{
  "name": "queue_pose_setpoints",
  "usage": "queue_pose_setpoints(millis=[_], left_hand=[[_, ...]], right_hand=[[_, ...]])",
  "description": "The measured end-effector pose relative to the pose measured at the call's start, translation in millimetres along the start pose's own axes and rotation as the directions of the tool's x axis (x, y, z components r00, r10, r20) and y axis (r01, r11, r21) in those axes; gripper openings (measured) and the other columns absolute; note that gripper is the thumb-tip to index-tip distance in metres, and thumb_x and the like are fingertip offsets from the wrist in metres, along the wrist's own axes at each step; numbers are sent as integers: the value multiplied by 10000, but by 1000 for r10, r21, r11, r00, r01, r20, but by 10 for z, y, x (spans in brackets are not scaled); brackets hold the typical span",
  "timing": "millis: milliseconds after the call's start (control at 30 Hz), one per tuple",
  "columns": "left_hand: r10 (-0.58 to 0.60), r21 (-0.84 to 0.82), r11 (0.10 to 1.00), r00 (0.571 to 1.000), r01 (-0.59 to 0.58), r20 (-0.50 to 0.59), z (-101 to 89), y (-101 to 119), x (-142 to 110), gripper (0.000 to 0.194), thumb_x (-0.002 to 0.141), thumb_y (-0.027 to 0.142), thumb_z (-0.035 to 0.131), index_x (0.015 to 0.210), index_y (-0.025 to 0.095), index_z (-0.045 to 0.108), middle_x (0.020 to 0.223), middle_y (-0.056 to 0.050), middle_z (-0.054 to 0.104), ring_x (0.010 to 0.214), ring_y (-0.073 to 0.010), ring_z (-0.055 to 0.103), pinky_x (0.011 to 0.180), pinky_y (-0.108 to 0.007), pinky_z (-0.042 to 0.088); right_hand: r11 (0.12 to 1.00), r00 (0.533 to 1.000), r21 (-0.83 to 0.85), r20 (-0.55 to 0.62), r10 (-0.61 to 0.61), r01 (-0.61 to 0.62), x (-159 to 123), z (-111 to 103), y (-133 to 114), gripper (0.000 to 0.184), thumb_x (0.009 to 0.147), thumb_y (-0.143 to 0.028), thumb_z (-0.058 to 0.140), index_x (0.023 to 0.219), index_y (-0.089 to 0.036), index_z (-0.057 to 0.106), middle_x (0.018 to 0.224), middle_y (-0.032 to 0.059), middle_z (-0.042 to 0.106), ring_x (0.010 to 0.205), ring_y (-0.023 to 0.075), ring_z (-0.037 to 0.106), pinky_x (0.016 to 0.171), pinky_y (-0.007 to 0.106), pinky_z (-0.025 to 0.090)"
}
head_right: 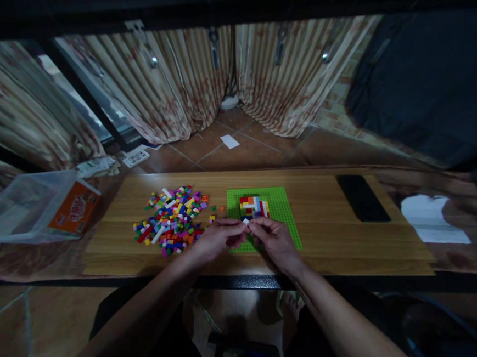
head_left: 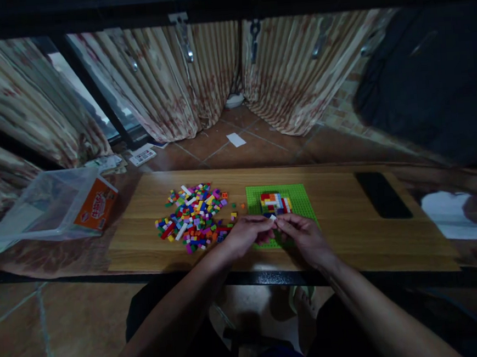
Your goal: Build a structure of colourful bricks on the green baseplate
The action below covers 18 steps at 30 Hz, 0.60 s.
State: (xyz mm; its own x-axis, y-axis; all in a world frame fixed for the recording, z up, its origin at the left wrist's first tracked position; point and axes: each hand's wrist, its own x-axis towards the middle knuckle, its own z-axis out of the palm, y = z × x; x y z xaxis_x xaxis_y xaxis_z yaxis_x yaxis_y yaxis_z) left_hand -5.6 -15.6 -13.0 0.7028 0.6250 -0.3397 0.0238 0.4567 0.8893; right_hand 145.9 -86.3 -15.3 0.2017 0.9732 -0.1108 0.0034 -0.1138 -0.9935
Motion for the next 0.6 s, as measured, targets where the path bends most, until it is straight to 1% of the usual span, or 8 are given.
queue_pose_setpoints(millis=[67, 133, 200, 267, 367, 467, 600], left_hand=[[-4, 4, 1000, 1000, 4, 2, 3, 0, 1, 287, 739, 418, 676, 700, 137, 630, 613, 16, 585, 497, -70, 481, 518, -221, 351], [6, 42, 999, 1000, -5, -14, 6, 11, -1, 284, 763, 404, 644, 667, 140, 607, 591, 20, 567, 489, -72, 480, 513, -222, 349], [24, 70, 997, 998, -20, -52, 2, 26, -1, 278, 787, 384, 611, 649, 144, 588, 580, 21, 556, 484, -71, 475, 504, -220, 338], [35, 86, 996, 994, -26, -105, -7, 43, 3, 259, 800, 366, 593, 660, 147, 589, 588, 20, 561, 489, -70, 475, 496, -217, 325], [37, 122, 992, 984, -16, -172, -23, 61, 16, 230, 807, 348, 583, 692, 150, 598, 602, 17, 572, 500, -73, 486, 491, -213, 322], [44, 142, 990, 980, -17, -192, -32, 68, 32, 228, 814, 347, 576, 701, 150, 595, 606, 14, 577, 500, -76, 491, 488, -214, 333], [57, 150, 988, 973, -23, -224, -31, 78, 43, 233, 814, 350, 579, 694, 151, 586, 604, 14, 577, 501, -75, 488, 492, -211, 345]], right_hand=[[998, 1000, -64, -21, -4, 2, 25, -105, -26, 315, 771, -501, 671, 782, -187, 695, 693, 11, 653, 570, 108, 519, 565, 249, 415], [986, 993, -166, -117, -14, -5, 62, -268, -38, 336, 754, -514, 672, 790, -181, 696, 686, 22, 662, 571, 122, 546, 571, 259, 436], [952, 966, -302, -255, -29, -52, 105, -452, -22, 358, 743, -510, 662, 846, -169, 705, 692, 39, 682, 572, 144, 573, 557, 270, 445], [889, 948, -445, -314, -46, -104, 148, -593, 23, 328, 764, -473, 622, 816, -159, 705, 646, 44, 673, 557, 160, 582, 541, 279, 439], [819, 960, -555, -279, -18, -146, 220, -654, 112, 293, 799, -400, 548, 810, -158, 712, 680, 59, 696, 585, 179, 616, 567, 294, 456], [803, 973, -576, -232, 21, -154, 308, -595, 167, 280, 808, -356, 517, 832, -170, 724, 720, 63, 715, 616, 188, 639, 580, 296, 460], [780, 977, -605, -211, 32, -157, 393, -555, 149, 250, 793, -359, 557, 798, -185, 737, 577, 31, 660, 558, 186, 608, 557, 292, 420]])
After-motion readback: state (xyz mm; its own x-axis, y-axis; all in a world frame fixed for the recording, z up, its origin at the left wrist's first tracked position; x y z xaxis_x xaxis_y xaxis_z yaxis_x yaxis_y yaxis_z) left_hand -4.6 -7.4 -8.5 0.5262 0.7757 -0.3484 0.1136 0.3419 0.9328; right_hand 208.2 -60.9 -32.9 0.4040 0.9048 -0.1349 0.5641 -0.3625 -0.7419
